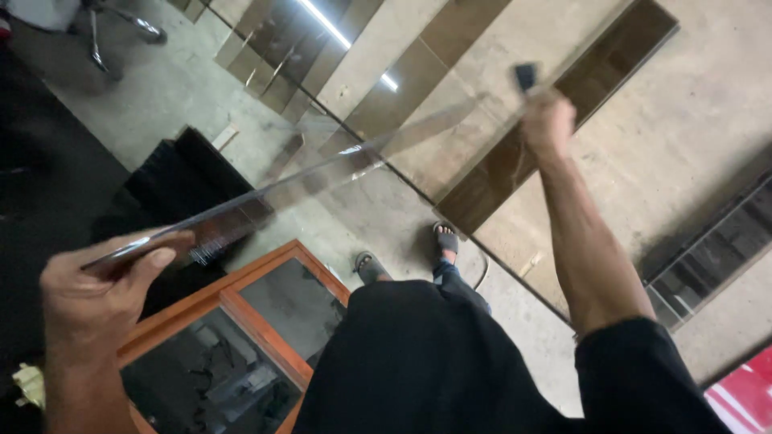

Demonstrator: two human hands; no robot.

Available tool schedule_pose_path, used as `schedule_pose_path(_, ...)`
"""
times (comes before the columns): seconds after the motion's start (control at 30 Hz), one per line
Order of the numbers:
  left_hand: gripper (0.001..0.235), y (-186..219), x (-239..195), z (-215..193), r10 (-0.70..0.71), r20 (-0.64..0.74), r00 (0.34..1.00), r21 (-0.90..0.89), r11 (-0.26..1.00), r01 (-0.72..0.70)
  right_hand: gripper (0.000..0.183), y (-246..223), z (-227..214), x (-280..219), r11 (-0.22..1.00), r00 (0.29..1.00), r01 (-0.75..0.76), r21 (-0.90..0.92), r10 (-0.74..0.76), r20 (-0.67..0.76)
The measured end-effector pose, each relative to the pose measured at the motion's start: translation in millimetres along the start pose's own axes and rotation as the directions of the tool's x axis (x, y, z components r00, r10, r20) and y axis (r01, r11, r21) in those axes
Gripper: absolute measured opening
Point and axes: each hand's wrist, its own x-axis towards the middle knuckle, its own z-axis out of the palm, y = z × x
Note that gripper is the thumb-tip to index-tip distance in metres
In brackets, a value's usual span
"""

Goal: Cleaning and polishing the edges of glass strips using a handheld block

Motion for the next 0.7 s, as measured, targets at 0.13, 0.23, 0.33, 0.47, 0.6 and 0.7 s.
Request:
schedule_pose_path(0.13, 0.019, -16, -11, 29, -0.419, -0.153, 0.895, -0.318, 0.878, 0.357, 0.038, 41, -44, -22, 0.962, 0.881, 0.141, 0.232, -0.015, -0.472)
schedule_pose_path(0.23, 0.021, -25, -18, 46, -0.486, -0.222, 0.845, -0.44, 0.823, 0.358, 0.035, 88, -42, -57, 0.877, 0.818, 0.107, 0.469, 0.191, -0.543)
schedule_pose_path(0.33, 0.021, -36, -10, 78, -0.615, -0.196, 0.764, -0.571, 0.704, 0.421, 0.029, 117, -36, -105, 0.574, 0.79, -0.029, 0.819, 0.515, -0.333)
schedule_pose_path(0.47, 0.024, -97, 10, 176, -0.561, 0.183, 0.807, -0.914, 0.205, 0.35, 0.026, 176, -3, -163, 0.573, 0.74, -0.267, 0.775, 0.637, -0.216)
schedule_pose_path(0.6, 0.017, -61, 48, 303, -0.577, 0.253, 0.776, -0.947, 0.018, 0.322, 0.016, 239, 46, -165, 0.201, 0.624, -0.139, 0.97, 0.778, -0.072)
schedule_pose_path(0.7, 0.027, 1, 71, 345, -0.489, 0.382, 0.784, -0.918, -0.103, 0.384, 0.015, 207, 26, -174, 0.006, 0.639, -0.059, 0.998, 0.768, 0.033)
